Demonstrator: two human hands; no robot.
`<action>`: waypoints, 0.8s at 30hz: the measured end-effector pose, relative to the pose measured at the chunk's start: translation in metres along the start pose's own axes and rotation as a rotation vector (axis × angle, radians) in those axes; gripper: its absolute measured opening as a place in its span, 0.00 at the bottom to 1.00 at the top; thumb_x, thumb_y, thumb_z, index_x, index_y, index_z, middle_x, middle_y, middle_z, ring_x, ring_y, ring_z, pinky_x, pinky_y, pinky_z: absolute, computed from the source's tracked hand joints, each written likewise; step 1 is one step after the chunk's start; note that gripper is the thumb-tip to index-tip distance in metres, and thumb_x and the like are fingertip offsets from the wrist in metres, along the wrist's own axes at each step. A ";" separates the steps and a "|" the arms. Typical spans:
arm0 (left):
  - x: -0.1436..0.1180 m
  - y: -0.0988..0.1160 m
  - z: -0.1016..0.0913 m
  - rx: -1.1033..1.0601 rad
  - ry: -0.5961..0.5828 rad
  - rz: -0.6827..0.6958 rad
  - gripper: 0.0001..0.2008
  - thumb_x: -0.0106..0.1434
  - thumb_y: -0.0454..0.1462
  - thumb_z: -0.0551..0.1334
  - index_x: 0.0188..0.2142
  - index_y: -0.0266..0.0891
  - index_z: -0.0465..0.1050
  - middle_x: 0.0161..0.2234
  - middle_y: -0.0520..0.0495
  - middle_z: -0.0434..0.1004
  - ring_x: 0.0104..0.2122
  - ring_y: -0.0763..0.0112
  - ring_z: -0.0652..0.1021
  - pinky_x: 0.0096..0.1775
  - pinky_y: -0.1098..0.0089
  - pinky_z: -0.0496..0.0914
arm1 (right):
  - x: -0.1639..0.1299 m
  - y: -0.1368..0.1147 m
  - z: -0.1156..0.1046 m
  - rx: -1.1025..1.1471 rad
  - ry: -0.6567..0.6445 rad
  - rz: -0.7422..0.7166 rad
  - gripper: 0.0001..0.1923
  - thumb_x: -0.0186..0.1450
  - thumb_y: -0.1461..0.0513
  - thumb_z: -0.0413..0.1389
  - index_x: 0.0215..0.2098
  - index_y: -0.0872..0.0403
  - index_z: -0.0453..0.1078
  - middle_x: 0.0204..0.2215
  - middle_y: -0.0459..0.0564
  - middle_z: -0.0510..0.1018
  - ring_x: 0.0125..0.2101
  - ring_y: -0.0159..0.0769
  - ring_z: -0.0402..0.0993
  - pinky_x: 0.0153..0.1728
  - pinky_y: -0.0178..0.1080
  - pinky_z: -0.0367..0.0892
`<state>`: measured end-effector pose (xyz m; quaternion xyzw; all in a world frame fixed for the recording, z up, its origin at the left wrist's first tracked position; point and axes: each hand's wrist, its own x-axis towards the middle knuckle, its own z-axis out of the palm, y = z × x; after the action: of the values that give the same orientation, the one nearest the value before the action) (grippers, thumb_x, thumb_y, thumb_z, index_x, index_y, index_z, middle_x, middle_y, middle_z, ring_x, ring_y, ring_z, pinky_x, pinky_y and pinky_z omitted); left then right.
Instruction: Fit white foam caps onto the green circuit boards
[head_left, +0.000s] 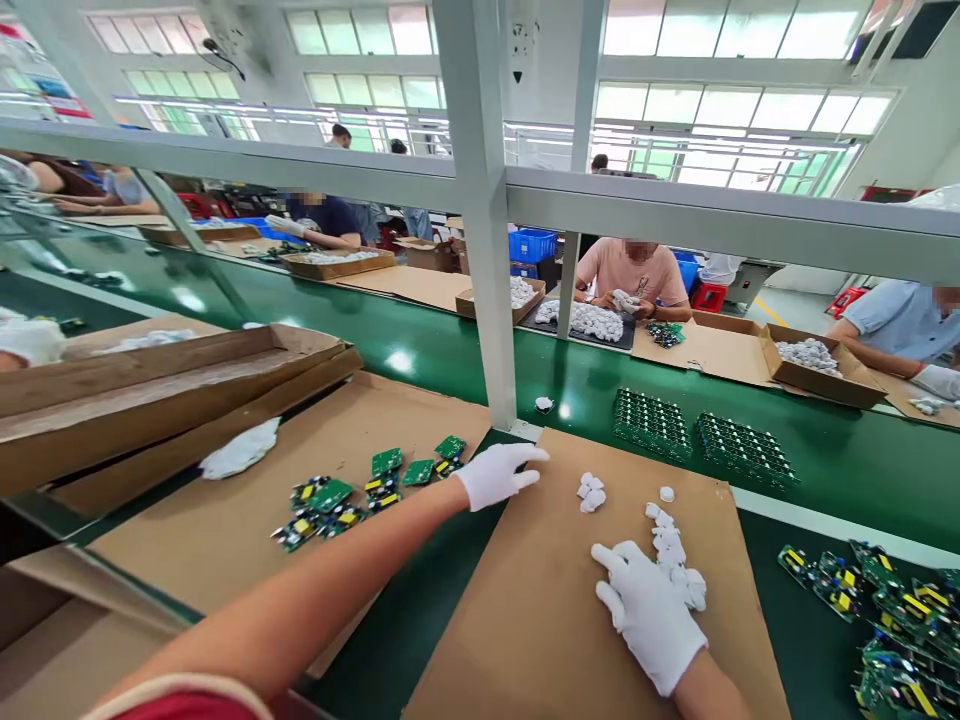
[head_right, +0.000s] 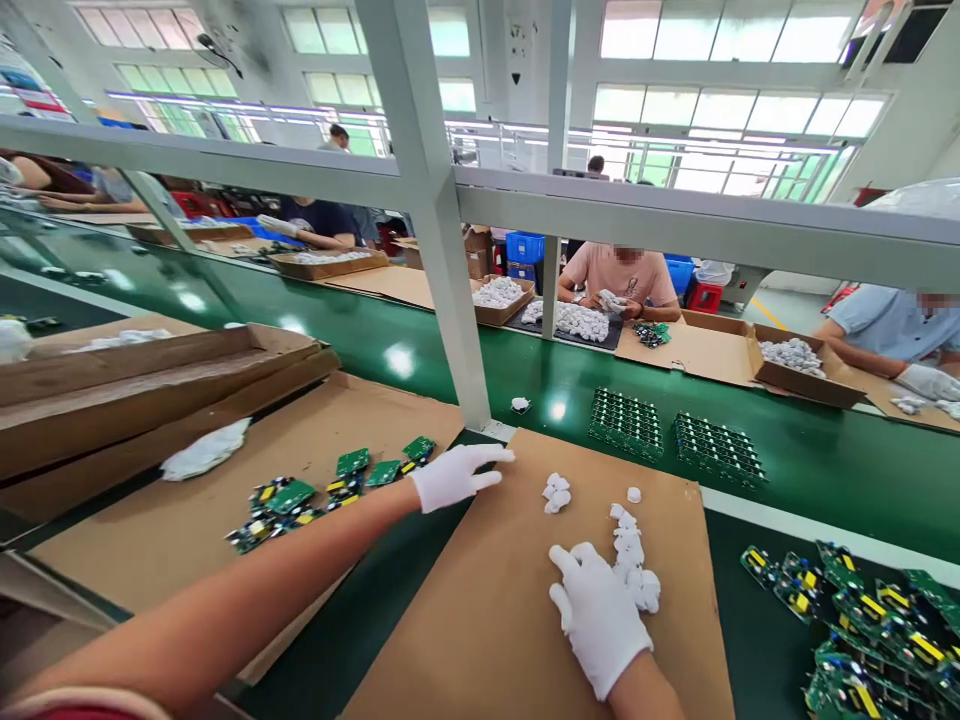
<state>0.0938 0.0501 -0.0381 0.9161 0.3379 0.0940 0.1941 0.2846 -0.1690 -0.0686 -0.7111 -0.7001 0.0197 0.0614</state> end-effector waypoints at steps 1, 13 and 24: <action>-0.012 -0.010 -0.008 0.026 0.011 -0.037 0.20 0.60 0.43 0.53 0.52 0.49 0.67 0.52 0.56 0.70 0.52 0.69 0.69 0.55 0.73 0.59 | 0.001 -0.001 0.001 0.015 0.015 0.002 0.17 0.62 0.65 0.51 0.49 0.49 0.68 0.35 0.49 0.74 0.27 0.35 0.71 0.26 0.36 0.60; -0.041 -0.101 -0.047 0.118 -0.042 -0.420 0.28 0.53 0.50 0.57 0.52 0.45 0.68 0.51 0.42 0.71 0.49 0.52 0.72 0.49 0.59 0.63 | 0.002 -0.009 0.009 0.429 0.152 0.034 0.18 0.68 0.56 0.44 0.27 0.52 0.70 0.23 0.46 0.75 0.25 0.33 0.71 0.29 0.34 0.64; -0.024 -0.067 -0.058 -0.398 0.254 -0.467 0.16 0.53 0.46 0.60 0.36 0.39 0.75 0.42 0.39 0.76 0.46 0.52 0.73 0.44 0.61 0.65 | -0.005 -0.036 -0.002 0.152 -0.119 -0.218 0.28 0.61 0.58 0.52 0.59 0.55 0.60 0.59 0.53 0.62 0.60 0.50 0.52 0.58 0.49 0.53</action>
<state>0.0186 0.0982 -0.0144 0.7391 0.5352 0.2247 0.3417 0.2487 -0.1734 -0.0628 -0.6215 -0.7722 0.1081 0.0754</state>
